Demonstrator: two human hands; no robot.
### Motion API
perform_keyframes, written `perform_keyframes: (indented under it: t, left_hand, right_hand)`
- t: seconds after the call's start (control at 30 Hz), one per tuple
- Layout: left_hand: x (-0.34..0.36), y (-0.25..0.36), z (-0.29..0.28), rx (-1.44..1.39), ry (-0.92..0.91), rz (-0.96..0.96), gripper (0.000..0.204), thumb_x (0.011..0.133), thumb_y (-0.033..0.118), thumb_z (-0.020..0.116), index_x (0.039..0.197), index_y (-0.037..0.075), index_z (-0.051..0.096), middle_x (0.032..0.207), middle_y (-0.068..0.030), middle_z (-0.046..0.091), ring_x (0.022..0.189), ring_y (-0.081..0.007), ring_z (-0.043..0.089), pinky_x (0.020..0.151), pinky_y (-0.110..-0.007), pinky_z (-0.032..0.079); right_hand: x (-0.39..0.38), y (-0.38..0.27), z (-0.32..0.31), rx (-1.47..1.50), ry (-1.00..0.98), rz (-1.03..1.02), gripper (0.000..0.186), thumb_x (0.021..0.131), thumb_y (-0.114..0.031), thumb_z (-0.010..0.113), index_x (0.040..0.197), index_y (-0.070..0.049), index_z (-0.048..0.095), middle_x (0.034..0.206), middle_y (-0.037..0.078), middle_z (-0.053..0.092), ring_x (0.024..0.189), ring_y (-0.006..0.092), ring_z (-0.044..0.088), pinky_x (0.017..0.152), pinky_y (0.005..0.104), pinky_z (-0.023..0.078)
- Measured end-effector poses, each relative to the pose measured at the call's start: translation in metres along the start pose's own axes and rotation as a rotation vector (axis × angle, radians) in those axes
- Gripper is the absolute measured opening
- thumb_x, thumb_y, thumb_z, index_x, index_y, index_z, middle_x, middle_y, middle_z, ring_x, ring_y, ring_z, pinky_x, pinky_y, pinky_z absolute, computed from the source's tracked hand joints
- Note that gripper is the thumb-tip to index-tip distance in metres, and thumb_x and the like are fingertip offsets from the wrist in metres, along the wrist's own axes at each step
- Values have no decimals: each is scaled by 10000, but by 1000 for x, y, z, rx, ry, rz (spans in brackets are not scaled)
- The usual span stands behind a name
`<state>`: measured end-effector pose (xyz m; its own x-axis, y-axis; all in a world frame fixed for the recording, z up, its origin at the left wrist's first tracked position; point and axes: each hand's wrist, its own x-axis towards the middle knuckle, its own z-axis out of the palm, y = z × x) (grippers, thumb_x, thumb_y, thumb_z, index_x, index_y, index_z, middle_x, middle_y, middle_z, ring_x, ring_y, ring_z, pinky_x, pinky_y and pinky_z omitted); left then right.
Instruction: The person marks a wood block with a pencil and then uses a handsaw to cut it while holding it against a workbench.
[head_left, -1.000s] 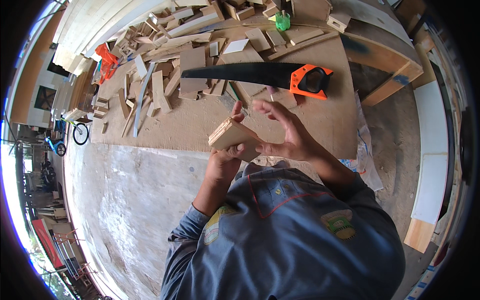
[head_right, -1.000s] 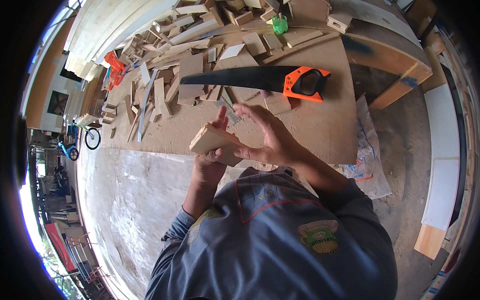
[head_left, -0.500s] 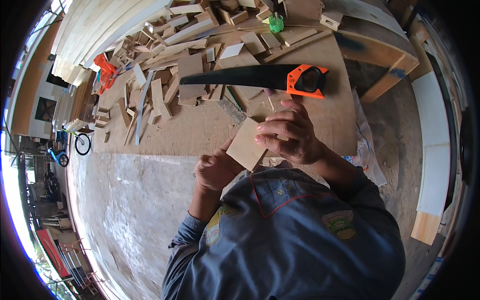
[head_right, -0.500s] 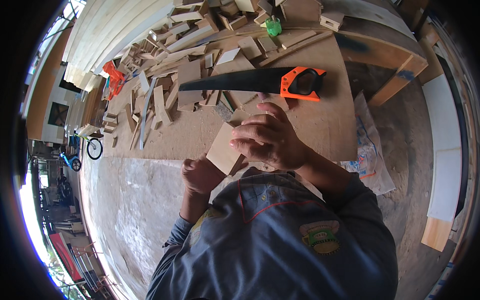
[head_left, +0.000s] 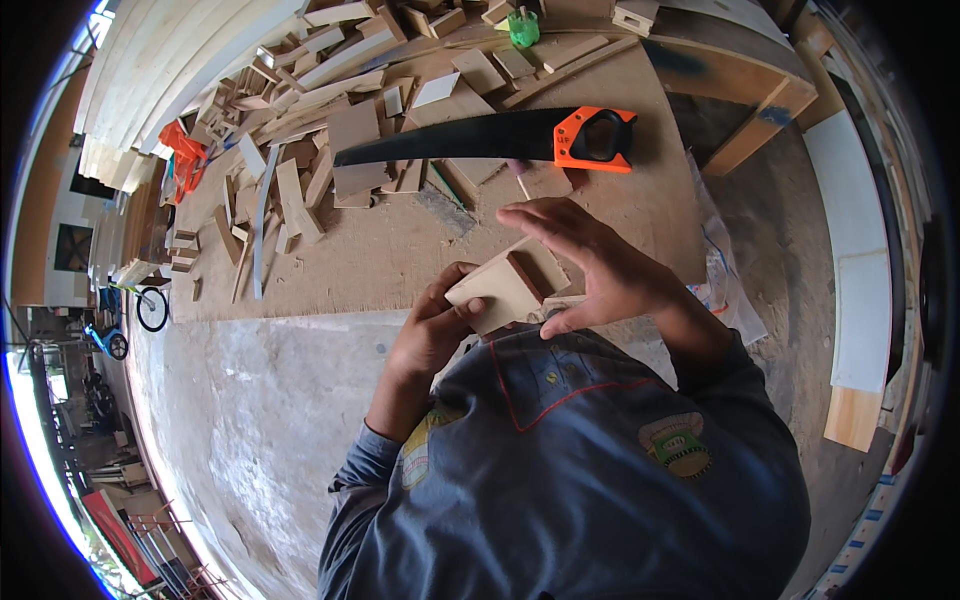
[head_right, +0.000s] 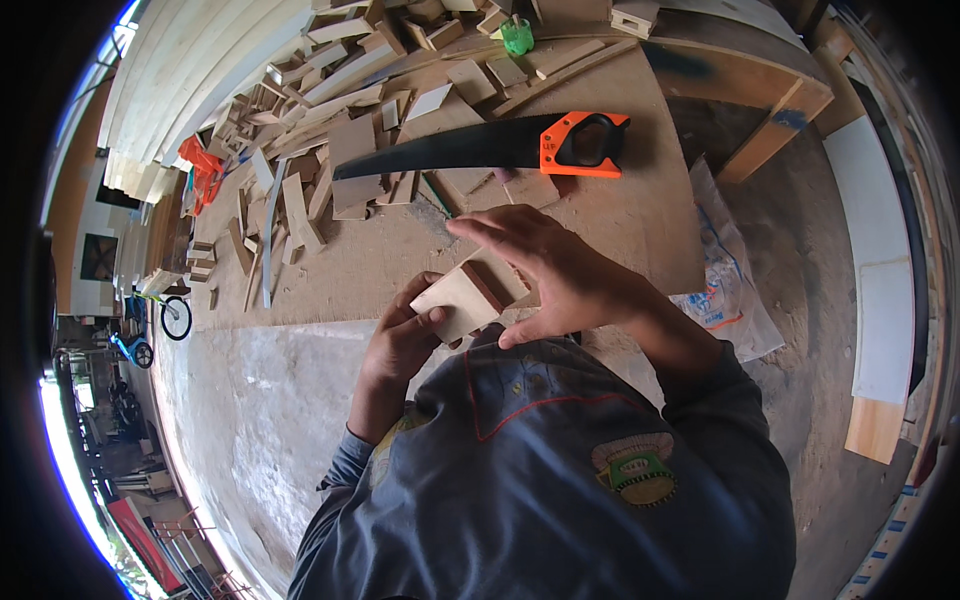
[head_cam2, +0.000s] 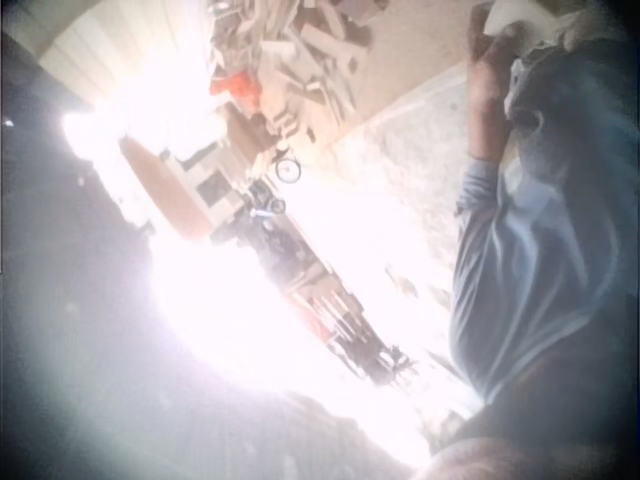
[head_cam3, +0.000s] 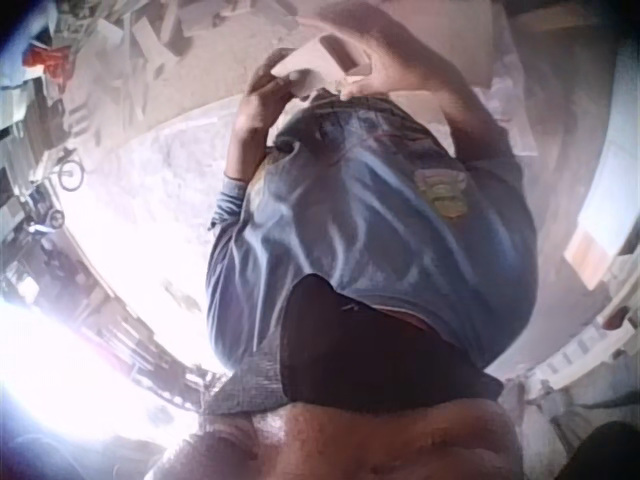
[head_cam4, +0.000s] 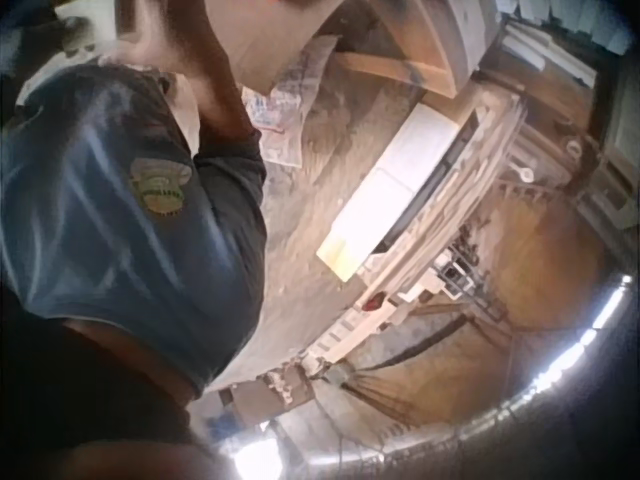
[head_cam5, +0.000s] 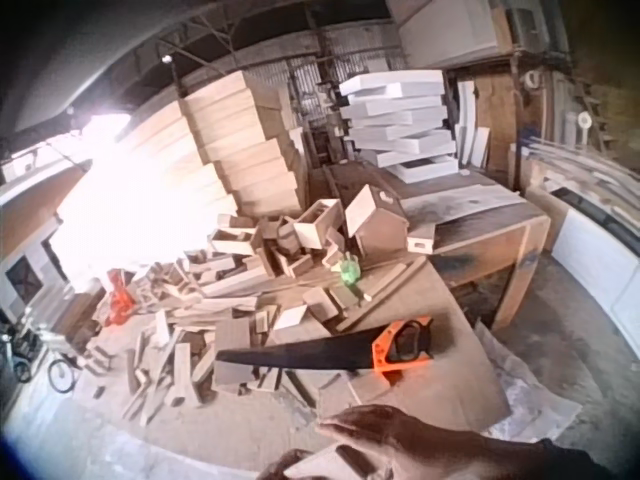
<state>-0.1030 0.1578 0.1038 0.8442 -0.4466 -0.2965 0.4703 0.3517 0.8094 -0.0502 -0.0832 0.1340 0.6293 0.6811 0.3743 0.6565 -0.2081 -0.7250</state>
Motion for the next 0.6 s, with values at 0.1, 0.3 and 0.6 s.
perform_keyframes:
  t: [0.1,0.3,0.6]
  left_hand:
    - [2,4,4,156,13,-1,394,851,167,657,1154,-10,478,995,-82,606,841,-146,601,755,-270,474]
    - [-9,25,21,133,-58,-25,506,861,171,641,1277,-36,438,1035,-91,618,895,-148,619,722,-262,517]
    - [-20,17,12,-40,-106,-43,442,900,242,606,1227,-46,525,1027,-132,664,933,-222,666,793,-281,546]
  right_hand:
    - [2,-5,7,-217,-46,-58,996,511,-247,869,1379,-100,403,1289,99,515,1214,266,453,1044,405,317]
    - [-5,7,18,-72,83,-30,695,560,-226,843,1181,-65,576,1079,93,627,1044,274,577,929,406,433]
    - [-1,17,19,63,55,-56,656,561,-255,820,1148,-60,600,1105,48,638,1095,300,556,933,416,444]
